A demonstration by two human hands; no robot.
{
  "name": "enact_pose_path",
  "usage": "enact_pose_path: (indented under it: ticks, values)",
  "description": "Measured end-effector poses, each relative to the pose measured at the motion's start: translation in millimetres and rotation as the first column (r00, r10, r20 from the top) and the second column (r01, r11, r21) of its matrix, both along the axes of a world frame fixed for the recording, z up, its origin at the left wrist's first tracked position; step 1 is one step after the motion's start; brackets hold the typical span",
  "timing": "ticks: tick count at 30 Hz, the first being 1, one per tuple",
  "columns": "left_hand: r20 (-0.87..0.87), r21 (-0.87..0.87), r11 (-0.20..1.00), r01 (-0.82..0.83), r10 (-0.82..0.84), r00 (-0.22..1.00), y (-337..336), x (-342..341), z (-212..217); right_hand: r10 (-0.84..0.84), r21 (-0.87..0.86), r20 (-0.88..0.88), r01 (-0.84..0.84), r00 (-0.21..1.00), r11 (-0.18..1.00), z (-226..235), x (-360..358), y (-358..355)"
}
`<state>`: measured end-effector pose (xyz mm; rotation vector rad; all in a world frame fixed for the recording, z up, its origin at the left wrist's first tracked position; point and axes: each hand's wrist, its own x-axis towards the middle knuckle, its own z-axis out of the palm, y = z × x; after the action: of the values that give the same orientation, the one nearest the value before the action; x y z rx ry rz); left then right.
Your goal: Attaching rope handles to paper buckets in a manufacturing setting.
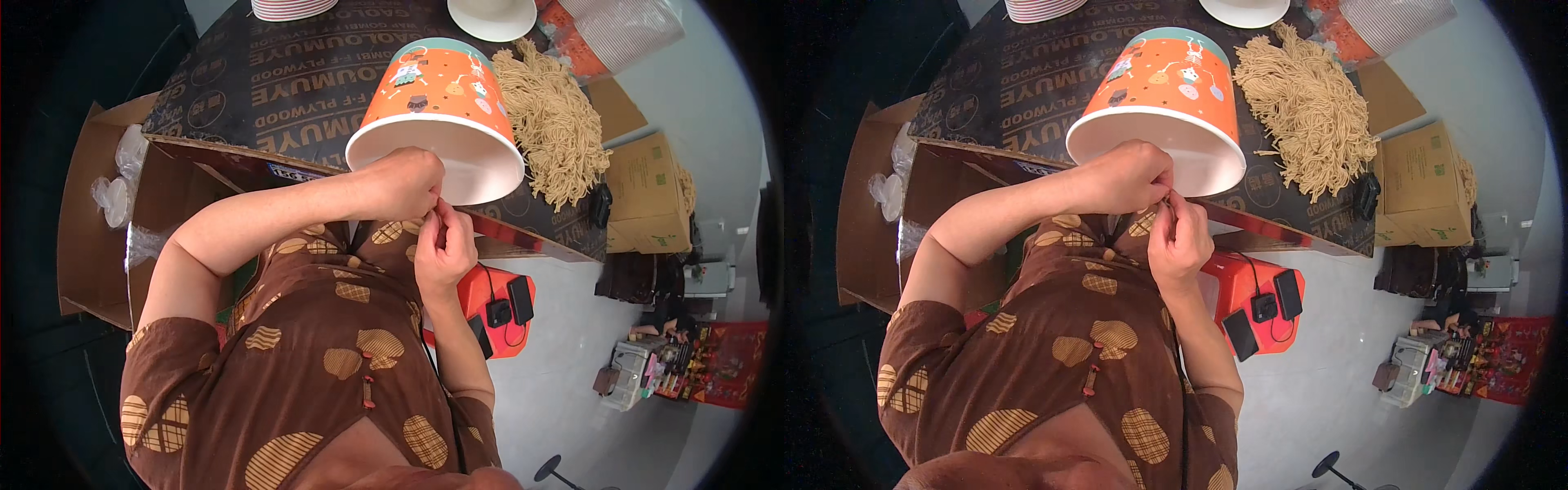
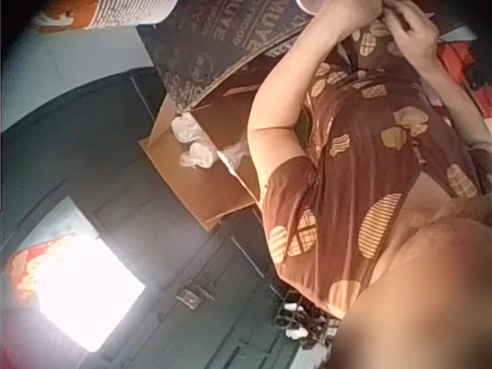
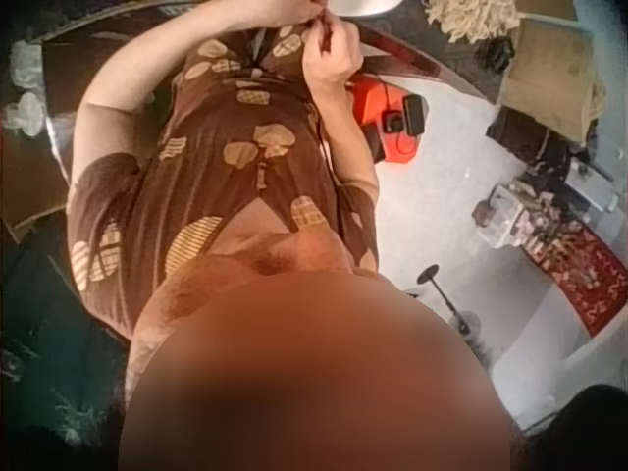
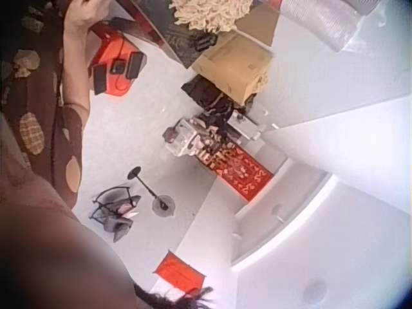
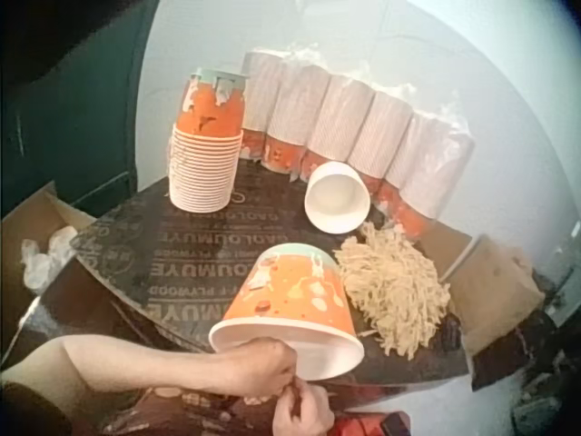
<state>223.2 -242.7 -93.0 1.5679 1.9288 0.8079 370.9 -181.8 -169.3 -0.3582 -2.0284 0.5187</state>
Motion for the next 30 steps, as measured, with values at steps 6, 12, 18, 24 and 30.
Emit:
enact_pose_path:
  ticks: [6,12,18,24,30]
  values:
    - [0.053,0.003,0.999,-0.032,0.032,0.998,1,-1,-1,-0.034,0.025,0.010,0.033,0.999,0.999,0,-4,2]
    - [0.063,-0.003,0.999,-0.047,0.047,0.997,1,-1,2,-0.062,0.079,0.005,0.062,0.998,0.995,1,-6,4]
    - [0.001,-0.049,0.999,-0.005,0.005,1.000,1,0,1,-0.062,0.068,-0.002,0.062,0.998,0.996,0,-7,5]
    - [-0.080,0.021,1.000,-0.004,0.005,0.997,-2,3,-6,-0.048,0.039,0.030,0.046,0.998,0.998,2,-5,5]
    - [-0.079,0.052,0.999,-0.017,0.021,0.997,-5,3,-5,-0.066,0.139,0.065,0.056,0.996,0.989,1,-4,6]
